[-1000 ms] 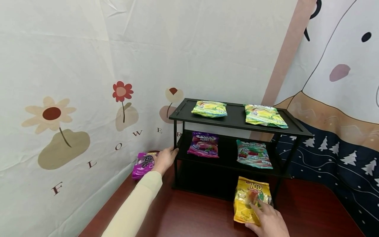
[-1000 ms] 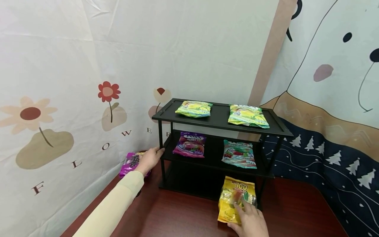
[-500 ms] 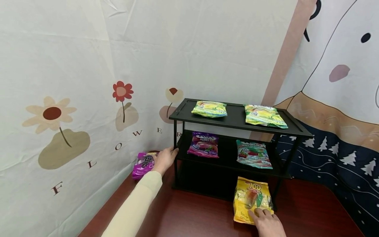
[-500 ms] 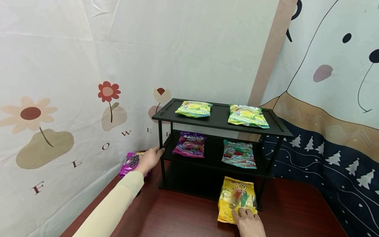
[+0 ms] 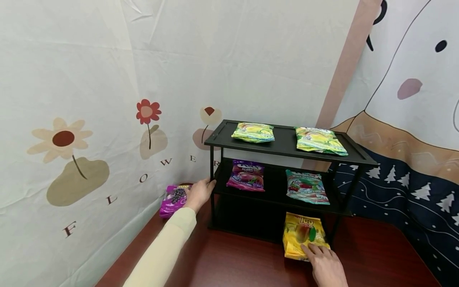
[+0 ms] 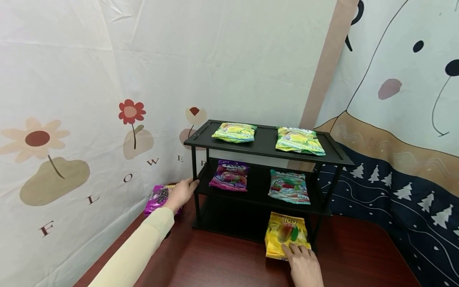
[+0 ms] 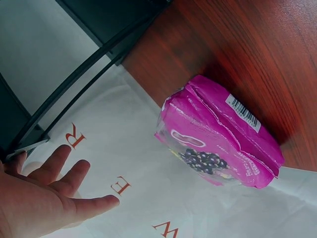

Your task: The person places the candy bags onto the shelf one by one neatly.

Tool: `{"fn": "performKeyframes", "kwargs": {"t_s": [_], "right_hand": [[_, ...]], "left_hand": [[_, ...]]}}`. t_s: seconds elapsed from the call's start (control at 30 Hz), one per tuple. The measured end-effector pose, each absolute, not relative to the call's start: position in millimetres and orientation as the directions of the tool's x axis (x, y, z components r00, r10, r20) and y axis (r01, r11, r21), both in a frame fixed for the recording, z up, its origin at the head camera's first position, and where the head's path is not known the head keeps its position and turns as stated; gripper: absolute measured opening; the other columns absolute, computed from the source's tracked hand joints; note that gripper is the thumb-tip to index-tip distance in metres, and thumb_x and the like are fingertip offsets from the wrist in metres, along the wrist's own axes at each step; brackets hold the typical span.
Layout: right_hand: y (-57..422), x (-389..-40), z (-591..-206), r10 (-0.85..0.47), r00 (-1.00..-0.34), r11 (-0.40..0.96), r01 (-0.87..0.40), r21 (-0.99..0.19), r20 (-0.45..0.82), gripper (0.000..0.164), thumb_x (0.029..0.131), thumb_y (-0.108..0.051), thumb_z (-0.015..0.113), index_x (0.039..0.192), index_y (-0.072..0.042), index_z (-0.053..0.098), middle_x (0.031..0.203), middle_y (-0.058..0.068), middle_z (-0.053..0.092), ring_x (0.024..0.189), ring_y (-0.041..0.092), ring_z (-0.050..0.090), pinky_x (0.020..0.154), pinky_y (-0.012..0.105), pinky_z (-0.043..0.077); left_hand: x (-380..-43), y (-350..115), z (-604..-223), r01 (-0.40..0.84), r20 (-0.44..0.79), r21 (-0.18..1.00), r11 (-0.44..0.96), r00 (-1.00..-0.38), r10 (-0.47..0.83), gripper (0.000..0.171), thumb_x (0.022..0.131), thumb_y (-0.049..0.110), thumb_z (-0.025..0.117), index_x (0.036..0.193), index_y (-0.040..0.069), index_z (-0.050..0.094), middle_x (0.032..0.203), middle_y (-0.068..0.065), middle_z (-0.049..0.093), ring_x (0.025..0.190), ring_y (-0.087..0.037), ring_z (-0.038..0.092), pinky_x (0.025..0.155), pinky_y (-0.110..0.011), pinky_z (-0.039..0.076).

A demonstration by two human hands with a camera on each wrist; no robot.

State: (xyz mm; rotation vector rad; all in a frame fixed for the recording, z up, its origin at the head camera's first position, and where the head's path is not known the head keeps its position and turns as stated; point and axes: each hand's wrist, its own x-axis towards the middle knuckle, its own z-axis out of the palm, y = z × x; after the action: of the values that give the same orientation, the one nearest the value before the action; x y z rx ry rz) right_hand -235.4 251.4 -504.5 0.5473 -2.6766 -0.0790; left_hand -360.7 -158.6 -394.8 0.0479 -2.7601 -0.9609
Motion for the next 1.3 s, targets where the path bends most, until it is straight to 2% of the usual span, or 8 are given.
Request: {"fn": "performKeyframes", "kwargs": {"t_s": [0.3,0.43,0.57,0.73,0.87,1.1,1.3], "right_hand": [[252.4,-250.8,-507.2,-0.386,-0.847,0.919,-0.389,0.068,0.365,0.051,0.076,0.009,0.074,0.123,-0.011,0.068,0.116,0.012,0.067,0.102,0.036,0.063,0.089,0.057,0.048],[250.9,-249.8,-505.2,-0.379,-0.864,0.921,-0.388,0.041,0.331,0.046,0.081,-0.001,0.077,0.125,-0.011,0.066,0.118,0.013,0.066,0.105,0.037,0.062,0.092,0.059,0.046],[247.0,-244.2,-503.3,-0.362,-0.889,0.927,-0.374,0.010,0.282,0.042,0.088,-0.015,0.075,0.128,-0.011,0.065,0.127,0.016,0.063,0.116,0.039,0.058,0.098,0.062,0.040],[241.3,-232.4,-504.3,-0.380,-0.880,0.914,-0.405,-0.032,0.285,0.046,0.086,-0.018,0.077,0.130,-0.010,0.065,0.135,0.019,0.058,0.123,0.042,0.054,0.100,0.060,0.041],[237.2,-224.3,-507.9,-0.385,-0.868,0.914,-0.405,0.002,0.314,0.048,0.082,-0.022,0.081,0.126,-0.011,0.068,0.132,0.017,0.060,0.117,0.039,0.058,0.096,0.056,0.045],[232.9,-218.6,-509.8,-0.394,-0.849,0.918,-0.383,0.104,0.351,0.048,0.077,-0.029,0.084,0.121,-0.013,0.069,0.112,0.011,0.062,0.098,0.031,0.061,0.084,0.049,0.051],[230.9,-218.9,-509.8,-0.396,-0.862,0.918,-0.381,0.110,0.318,0.045,0.079,-0.031,0.082,0.118,-0.012,0.071,0.109,0.008,0.061,0.096,0.029,0.060,0.082,0.048,0.051]], "left_hand": [[-360.4,-157.3,-394.9,0.048,0.199,0.612,0.789,-0.975,-0.095,0.050,0.106,0.040,0.042,0.146,0.011,0.050,0.143,-0.015,0.052,0.136,-0.041,0.042,0.104,-0.078,0.002],[-359.8,-156.6,-395.0,0.051,0.204,0.605,0.795,-0.975,-0.092,0.050,0.106,0.039,0.042,0.147,0.011,0.050,0.144,-0.016,0.052,0.136,-0.041,0.042,0.105,-0.078,0.004],[-359.8,-156.1,-394.5,0.050,0.205,0.601,0.797,-0.974,-0.093,0.050,0.106,0.039,0.042,0.147,0.011,0.050,0.144,-0.016,0.052,0.136,-0.041,0.043,0.105,-0.078,0.004],[-360.2,-156.2,-394.4,0.048,0.201,0.604,0.796,-0.975,-0.094,0.050,0.106,0.039,0.042,0.147,0.011,0.050,0.143,-0.015,0.052,0.136,-0.041,0.042,0.105,-0.078,0.002],[-360.0,-156.5,-394.7,0.045,0.199,0.606,0.794,-0.975,-0.096,0.050,0.107,0.039,0.042,0.147,0.011,0.050,0.143,-0.016,0.052,0.136,-0.041,0.042,0.104,-0.078,0.002],[-360.2,-158.3,-394.1,0.041,0.194,0.616,0.787,-0.976,-0.101,0.050,0.107,0.040,0.040,0.146,0.011,0.051,0.142,-0.015,0.054,0.136,-0.041,0.042,0.105,-0.077,0.001],[-359.2,-158.1,-393.8,0.038,0.192,0.615,0.788,-0.976,-0.103,0.050,0.107,0.039,0.041,0.145,0.010,0.052,0.142,-0.016,0.054,0.135,-0.042,0.042,0.105,-0.078,0.003]]}}
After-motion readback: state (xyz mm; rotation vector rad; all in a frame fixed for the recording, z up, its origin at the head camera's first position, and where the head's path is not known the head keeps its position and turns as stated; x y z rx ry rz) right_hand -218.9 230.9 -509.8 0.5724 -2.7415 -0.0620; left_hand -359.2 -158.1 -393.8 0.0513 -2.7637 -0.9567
